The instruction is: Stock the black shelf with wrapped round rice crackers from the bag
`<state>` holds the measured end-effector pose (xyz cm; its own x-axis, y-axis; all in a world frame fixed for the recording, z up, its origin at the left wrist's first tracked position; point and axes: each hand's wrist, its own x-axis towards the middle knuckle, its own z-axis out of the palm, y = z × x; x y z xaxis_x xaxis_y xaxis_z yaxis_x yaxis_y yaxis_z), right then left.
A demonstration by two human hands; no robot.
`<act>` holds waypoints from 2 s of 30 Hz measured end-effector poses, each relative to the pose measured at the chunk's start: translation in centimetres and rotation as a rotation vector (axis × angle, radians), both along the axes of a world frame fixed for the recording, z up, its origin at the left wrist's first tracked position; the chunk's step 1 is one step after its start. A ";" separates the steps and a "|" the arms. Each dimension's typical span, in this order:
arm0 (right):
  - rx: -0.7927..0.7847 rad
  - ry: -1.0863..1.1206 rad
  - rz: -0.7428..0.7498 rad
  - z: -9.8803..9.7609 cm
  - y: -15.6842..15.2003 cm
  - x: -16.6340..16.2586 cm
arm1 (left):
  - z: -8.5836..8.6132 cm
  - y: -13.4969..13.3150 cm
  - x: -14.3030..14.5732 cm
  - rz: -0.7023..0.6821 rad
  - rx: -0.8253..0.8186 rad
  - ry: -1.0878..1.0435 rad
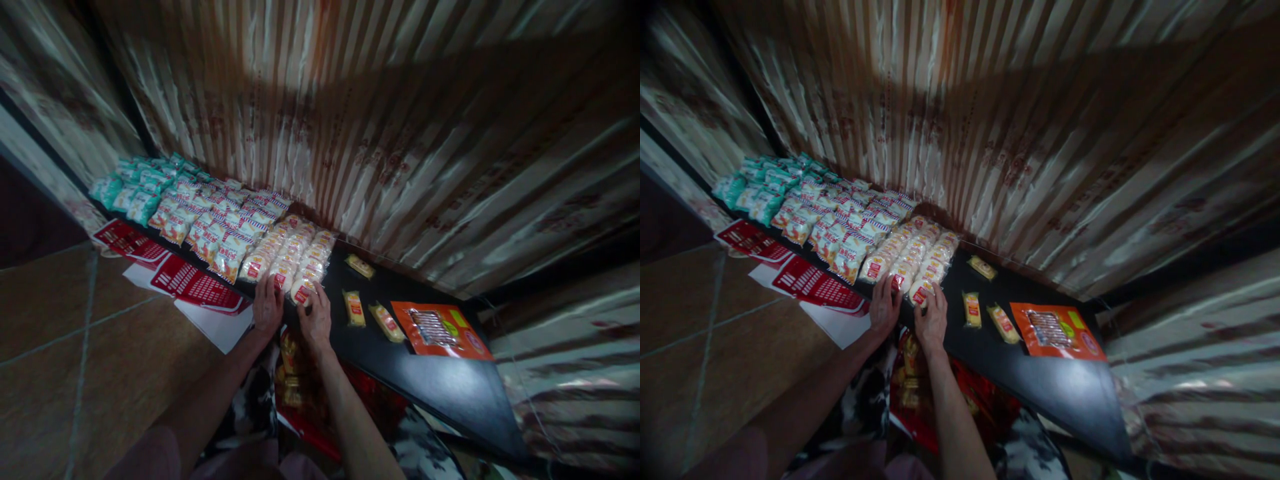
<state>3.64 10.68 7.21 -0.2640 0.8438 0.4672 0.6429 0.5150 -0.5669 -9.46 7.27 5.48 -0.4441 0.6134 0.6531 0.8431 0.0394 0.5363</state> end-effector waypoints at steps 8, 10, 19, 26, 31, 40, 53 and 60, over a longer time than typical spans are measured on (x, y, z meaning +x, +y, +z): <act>0.073 -0.012 0.028 -0.3 0.1 0.1 | 0.2 0.2 0.2 0.016 -0.013 0.008; 0.084 -0.026 0.028 -0.4 0.2 0.1 | 0.2 0.2 0.2 0.019 -0.031 0.003; 0.162 -0.073 0.001 -0.5 -0.1 0.2 | -0.4 -0.3 -0.1 -0.011 -0.013 -0.043; 0.100 -0.070 -0.015 -0.2 -0.3 0.0 | -1.0 -0.6 -0.5 -0.050 -0.007 -0.036; 0.082 -0.075 0.017 -0.3 -0.2 0.0 | -1.1 -0.3 -0.4 -0.024 -0.020 -0.005; 0.091 -0.066 0.041 0.2 -1.0 -0.3 | -0.8 -1.4 -1.4 -0.112 -0.041 -0.059; 0.009 0.018 -0.054 -0.6 -4.0 1.6 | -1.6 -2.8 -1.1 -0.134 -0.064 -0.049; 0.036 0.055 -0.065 -0.9 -3.9 2.1 | -0.8 -2.7 -0.8 -0.140 -0.037 -0.001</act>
<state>5.71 6.76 6.34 -0.1823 0.8408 0.5098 0.6441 0.4939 -0.5842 -10.24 4.61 4.65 -0.3535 0.6929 0.6285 0.8411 -0.0586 0.5377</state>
